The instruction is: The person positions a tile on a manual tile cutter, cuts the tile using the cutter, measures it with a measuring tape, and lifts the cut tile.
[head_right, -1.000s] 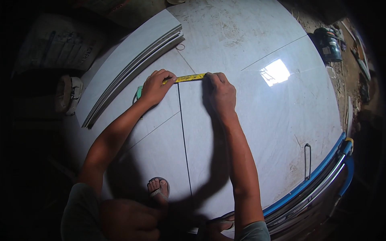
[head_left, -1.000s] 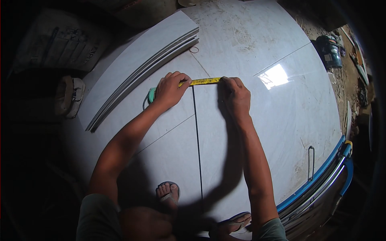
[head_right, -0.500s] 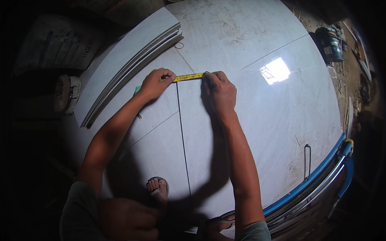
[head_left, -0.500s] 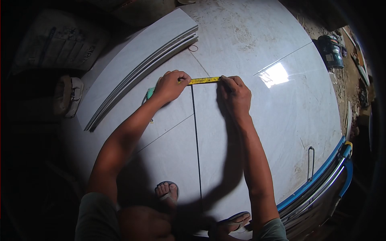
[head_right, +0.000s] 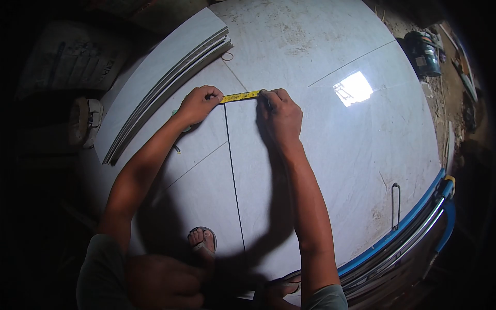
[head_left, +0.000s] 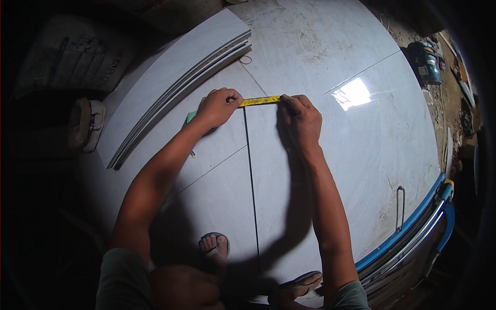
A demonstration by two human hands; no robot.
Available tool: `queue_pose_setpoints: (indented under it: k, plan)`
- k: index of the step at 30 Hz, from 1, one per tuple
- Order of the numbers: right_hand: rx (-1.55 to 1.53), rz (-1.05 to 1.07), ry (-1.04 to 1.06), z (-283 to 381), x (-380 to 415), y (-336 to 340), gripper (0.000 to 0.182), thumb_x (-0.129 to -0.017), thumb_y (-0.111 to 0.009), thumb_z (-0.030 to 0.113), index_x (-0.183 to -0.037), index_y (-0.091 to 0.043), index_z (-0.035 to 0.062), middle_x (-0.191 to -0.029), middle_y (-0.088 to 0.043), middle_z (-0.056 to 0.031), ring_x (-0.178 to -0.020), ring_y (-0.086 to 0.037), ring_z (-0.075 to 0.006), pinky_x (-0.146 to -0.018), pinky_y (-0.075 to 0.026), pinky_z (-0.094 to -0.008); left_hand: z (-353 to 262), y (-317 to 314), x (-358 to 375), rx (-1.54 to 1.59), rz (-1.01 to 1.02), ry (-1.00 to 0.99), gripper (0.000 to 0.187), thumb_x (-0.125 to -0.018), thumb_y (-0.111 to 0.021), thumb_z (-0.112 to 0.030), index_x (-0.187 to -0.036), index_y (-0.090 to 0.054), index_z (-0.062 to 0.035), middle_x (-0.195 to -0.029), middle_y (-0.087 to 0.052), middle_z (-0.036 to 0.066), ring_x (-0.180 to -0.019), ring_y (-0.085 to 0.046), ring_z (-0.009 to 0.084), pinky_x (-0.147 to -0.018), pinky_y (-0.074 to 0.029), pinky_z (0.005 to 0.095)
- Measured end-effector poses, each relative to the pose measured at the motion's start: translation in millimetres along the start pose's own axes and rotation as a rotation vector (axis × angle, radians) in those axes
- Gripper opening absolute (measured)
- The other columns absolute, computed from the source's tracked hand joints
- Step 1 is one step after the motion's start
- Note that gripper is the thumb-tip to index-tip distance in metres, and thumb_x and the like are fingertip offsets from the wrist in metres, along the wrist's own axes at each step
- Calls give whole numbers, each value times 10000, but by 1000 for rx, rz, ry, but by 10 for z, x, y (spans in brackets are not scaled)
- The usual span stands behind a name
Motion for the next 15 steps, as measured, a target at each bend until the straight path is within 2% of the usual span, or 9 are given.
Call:
queue_pose_setpoints:
  k: [3, 6, 15]
  plan:
    - [16, 4, -13, -9, 8, -10, 140, -861, -784, 140, -997, -757, 121, -888, -689, -47, -657, -682, -253, -583, -544, -375, 2, -5, -10, -27, -10, -23, 238, -982, -640, -316, -1081, -761, -136, -1091, -712, 80, -1107, -639, 257, -991, -488, 403]
    - [22, -1, -22, -5, 11, -14, 137, -858, -786, 141, -991, -756, 126, -884, -684, -43, -655, -678, -254, -579, -540, -377, -27, 23, 14, -18, -69, -59, 252, -960, -673, -270, -1064, -746, -53, -1024, -705, 103, -900, -621, 224, -844, -483, 334]
    - [67, 44, -24, -37, 27, -80, 209, -816, -762, 77, -1017, -745, 134, -945, -673, -40, -699, -683, -277, -593, -540, -408, -40, 27, 18, -15, -64, -34, 240, -956, -669, -253, -1046, -745, -44, -1064, -716, 110, -971, -660, 239, -883, -493, 352]
Point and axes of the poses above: each hand's wrist, its own x-axis away from the middle knuckle, its own y-axis out of the back of the hand, z = x × y, the point moved 9 cm from there along -x, towards the middle knuckle
